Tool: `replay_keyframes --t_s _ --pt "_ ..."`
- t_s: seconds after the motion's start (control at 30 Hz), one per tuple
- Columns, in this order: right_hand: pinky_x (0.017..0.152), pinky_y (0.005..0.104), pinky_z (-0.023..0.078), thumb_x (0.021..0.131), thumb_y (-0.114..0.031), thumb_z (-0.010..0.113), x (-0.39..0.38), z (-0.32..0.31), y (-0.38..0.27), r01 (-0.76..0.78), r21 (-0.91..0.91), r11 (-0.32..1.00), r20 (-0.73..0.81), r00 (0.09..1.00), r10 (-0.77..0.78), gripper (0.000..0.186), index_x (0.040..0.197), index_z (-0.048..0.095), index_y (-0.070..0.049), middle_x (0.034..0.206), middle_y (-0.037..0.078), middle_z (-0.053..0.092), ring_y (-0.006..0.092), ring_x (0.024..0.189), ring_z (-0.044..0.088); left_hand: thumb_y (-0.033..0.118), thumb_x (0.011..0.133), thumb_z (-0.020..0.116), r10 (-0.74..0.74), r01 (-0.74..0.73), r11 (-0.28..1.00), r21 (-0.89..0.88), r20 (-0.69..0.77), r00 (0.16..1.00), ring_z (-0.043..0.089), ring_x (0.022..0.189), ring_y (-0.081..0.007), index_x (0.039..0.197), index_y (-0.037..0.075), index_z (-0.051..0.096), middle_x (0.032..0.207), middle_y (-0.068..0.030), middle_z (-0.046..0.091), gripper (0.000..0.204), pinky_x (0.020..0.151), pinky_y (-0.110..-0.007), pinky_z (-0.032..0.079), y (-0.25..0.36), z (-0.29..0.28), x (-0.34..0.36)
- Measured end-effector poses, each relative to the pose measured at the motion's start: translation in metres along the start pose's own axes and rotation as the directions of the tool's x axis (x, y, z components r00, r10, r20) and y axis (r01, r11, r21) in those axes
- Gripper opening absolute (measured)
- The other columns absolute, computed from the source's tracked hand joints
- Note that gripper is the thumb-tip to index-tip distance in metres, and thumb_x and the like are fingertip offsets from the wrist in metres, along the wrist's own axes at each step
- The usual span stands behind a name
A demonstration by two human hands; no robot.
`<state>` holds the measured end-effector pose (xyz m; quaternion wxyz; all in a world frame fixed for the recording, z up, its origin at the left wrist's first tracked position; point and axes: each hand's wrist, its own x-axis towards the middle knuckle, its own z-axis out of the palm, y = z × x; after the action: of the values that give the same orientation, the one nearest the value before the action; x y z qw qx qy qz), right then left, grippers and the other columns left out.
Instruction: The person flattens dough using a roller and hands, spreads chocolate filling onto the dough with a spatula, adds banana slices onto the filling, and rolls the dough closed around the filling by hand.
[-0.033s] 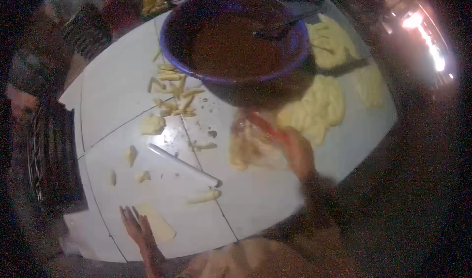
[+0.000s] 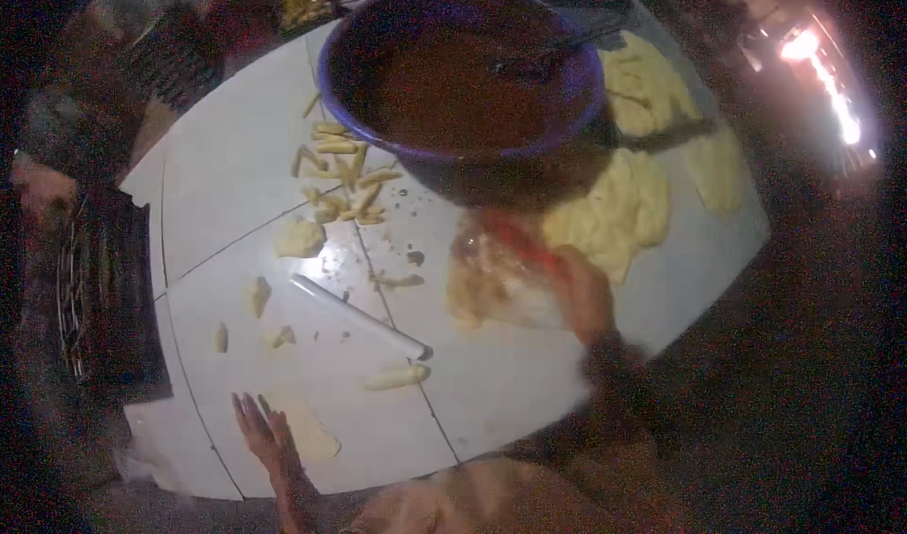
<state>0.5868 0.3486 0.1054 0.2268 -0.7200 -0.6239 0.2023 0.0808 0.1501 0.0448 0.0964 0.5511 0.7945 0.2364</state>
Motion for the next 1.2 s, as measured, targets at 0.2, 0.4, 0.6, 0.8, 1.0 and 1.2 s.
replay_keyframes --t_s 0.2,0.4,0.6,0.8,1.0,1.2 --pt "0.092 0.0426 0.052 0.099 -0.010 0.058 0.036 -0.079 -0.069 0.329 -0.145 0.933 -0.028 0.941 -0.336 0.030 0.127 0.066 -0.005 0.119 0.019 0.069 0.0334 0.107 0.068 0.031 0.104 0.053 -0.262 0.213 0.910 -0.356 -0.093 0.961 0.027 0.150 -0.0466 0.154 -0.005 0.034 0.164 -0.0278 0.019 0.064 0.119 -0.054 0.030 0.005 0.002 -0.036" --pt "0.085 0.0466 0.053 0.099 -0.014 0.057 0.122 -0.106 -0.103 0.451 -0.178 0.875 -0.003 0.888 -0.459 0.026 0.123 0.063 -0.006 0.108 0.020 0.071 0.0383 0.099 0.069 0.047 0.104 0.052 -0.355 0.355 0.883 0.306 -0.058 0.933 0.018 0.154 -0.0419 0.158 0.000 0.028 0.164 -0.0274 0.022 0.075 0.122 -0.063 0.010 0.032 0.002 -0.085" --pt "0.084 0.0533 0.054 0.095 -0.020 0.061 0.233 -0.032 -0.112 0.696 -0.273 0.664 0.256 0.718 -0.647 0.032 0.126 0.061 -0.011 0.105 0.021 0.072 0.0429 0.097 0.069 0.049 0.103 0.050 -0.481 0.486 0.798 0.357 -0.108 0.870 0.015 0.155 -0.0377 0.157 -0.002 0.028 0.165 -0.0243 0.022 0.077 0.124 -0.059 0.006 0.030 0.010 -0.103" --pt "0.090 0.0494 0.056 0.093 -0.022 0.065 0.298 0.006 -0.098 0.722 -0.441 0.533 0.471 0.692 -0.547 0.031 0.123 0.072 -0.013 0.111 0.015 0.074 0.0375 0.102 0.070 0.049 0.103 0.050 -0.427 0.445 0.857 0.259 -0.126 0.896 0.017 0.155 -0.0384 0.156 0.002 0.033 0.164 -0.0231 0.026 0.073 0.124 -0.057 0.008 0.035 0.010 -0.108" --pt "0.085 0.0446 0.055 0.091 -0.024 0.072 0.312 0.020 -0.088 0.830 -0.061 0.554 0.630 0.463 -0.624 0.034 0.118 0.072 -0.003 0.107 0.018 0.075 0.0357 0.100 0.071 0.049 0.106 0.045 -0.426 0.426 0.869 0.252 -0.054 0.903 0.009 0.156 -0.0399 0.158 -0.002 0.028 0.167 -0.0226 0.020 0.075 0.123 -0.058 0.005 0.038 0.005 -0.107" --pt "0.074 0.0336 0.053 0.091 -0.029 0.078 0.319 0.015 -0.078 0.422 0.214 0.881 0.812 0.424 -0.400 0.045 0.124 0.070 0.000 0.096 0.007 0.077 0.0140 0.081 0.067 0.049 0.106 0.043 -0.402 0.408 0.869 0.281 -0.081 0.912 0.009 0.156 -0.0398 0.159 0.000 0.026 0.168 -0.0226 0.018 0.075 0.124 -0.057 0.006 0.034 0.008 -0.108"
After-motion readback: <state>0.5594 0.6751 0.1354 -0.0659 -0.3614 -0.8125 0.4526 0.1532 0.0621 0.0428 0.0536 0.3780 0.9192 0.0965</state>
